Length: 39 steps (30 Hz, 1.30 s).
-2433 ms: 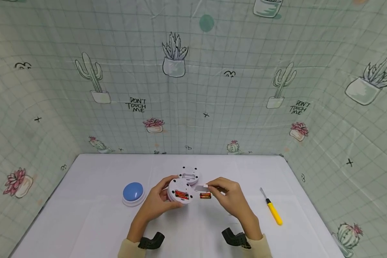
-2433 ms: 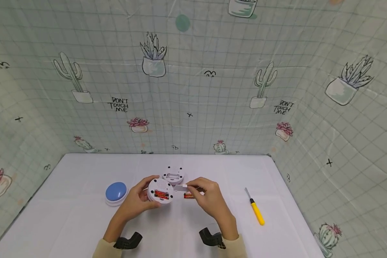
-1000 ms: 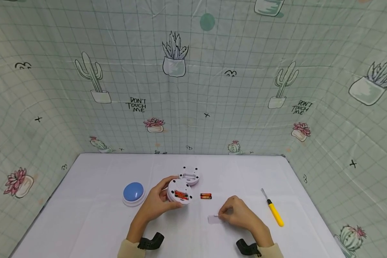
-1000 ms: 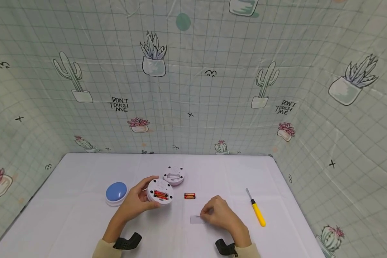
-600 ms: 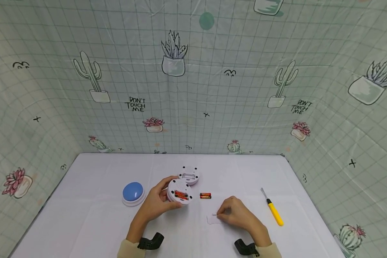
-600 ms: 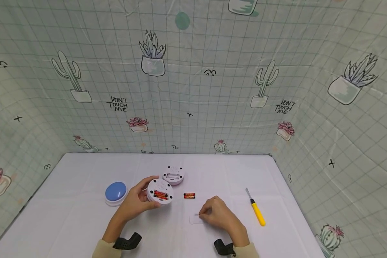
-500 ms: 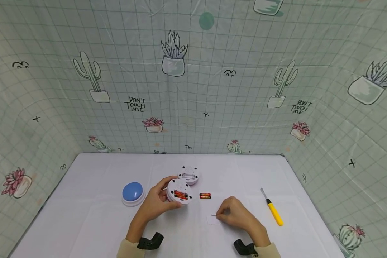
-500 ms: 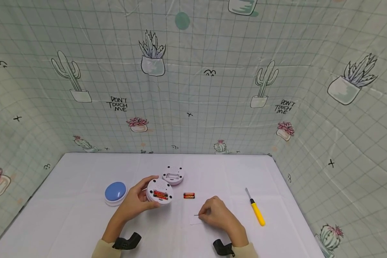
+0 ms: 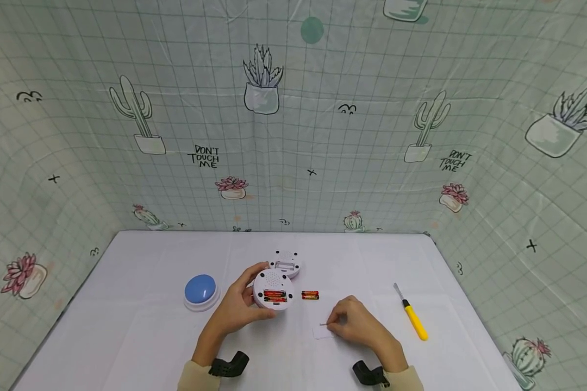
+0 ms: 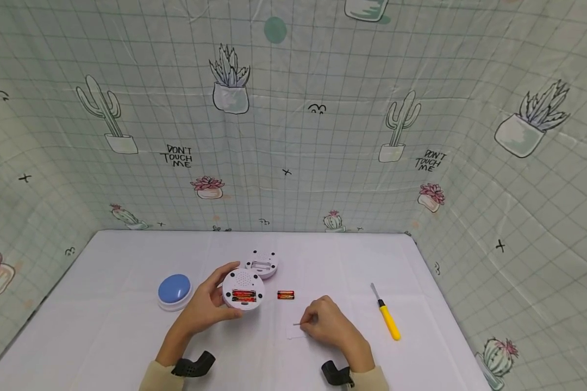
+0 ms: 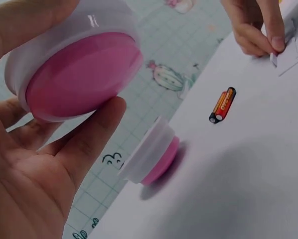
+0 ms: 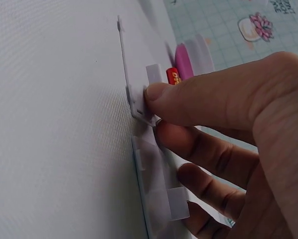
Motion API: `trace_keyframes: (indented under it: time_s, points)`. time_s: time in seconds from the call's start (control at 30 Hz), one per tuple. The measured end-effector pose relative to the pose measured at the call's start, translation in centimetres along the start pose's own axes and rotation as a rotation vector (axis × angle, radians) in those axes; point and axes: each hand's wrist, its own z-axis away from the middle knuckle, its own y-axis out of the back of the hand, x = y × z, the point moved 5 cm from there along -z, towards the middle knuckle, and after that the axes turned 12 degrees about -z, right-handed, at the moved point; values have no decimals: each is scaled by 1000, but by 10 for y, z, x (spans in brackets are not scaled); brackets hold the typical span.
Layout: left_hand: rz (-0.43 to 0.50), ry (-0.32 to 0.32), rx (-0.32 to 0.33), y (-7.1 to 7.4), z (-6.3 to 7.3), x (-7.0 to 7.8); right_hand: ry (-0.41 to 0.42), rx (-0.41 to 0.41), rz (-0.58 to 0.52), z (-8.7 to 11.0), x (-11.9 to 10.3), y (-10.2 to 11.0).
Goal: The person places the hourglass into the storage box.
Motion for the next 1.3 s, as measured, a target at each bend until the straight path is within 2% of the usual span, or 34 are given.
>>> trace_keyframes:
  time_s: [0.1, 0.2, 0.37, 0.47, 0.6, 0.67, 0.73, 0.8, 0.87, 0.97, 1.07, 1.3]
  points:
    - [-32, -6, 19, 0, 1, 0, 13, -2, 0, 0, -1, 2]
    - [-79, 18, 54, 1, 1, 0, 10, 2, -18, 0, -1, 5]
    - [-115, 35, 111, 3, 1, -1, -15, 52, -42, 2, 3, 19]
    - [-113, 29, 132, 6, 2, -2, -35, 145, -44, 7, 9, 38]
    - [-90, 12, 134, 8, 2, -2, -59, 337, 5, 20, 22, 72]
    - [-70, 5, 129, 8, 2, -1, -109, 418, 50, 30, 33, 89]
    - [-59, 3, 129, 9, 2, 0, -200, 454, 83, 42, 47, 104]
    - [-53, 14, 146, 10, 2, 0, -323, 448, 98, 54, 61, 115]
    - [-62, 38, 171, 10, 3, -1, -447, 406, 89, 65, 76, 121]
    - [-76, 65, 201, 11, 3, -3, -562, 352, 57, 75, 93, 125]
    - [-78, 82, 193, 11, 3, -2, -607, 328, 16, 77, 100, 126]
    - [-102, 127, 169, 10, 2, 0, -631, 237, -12, 74, 99, 121]
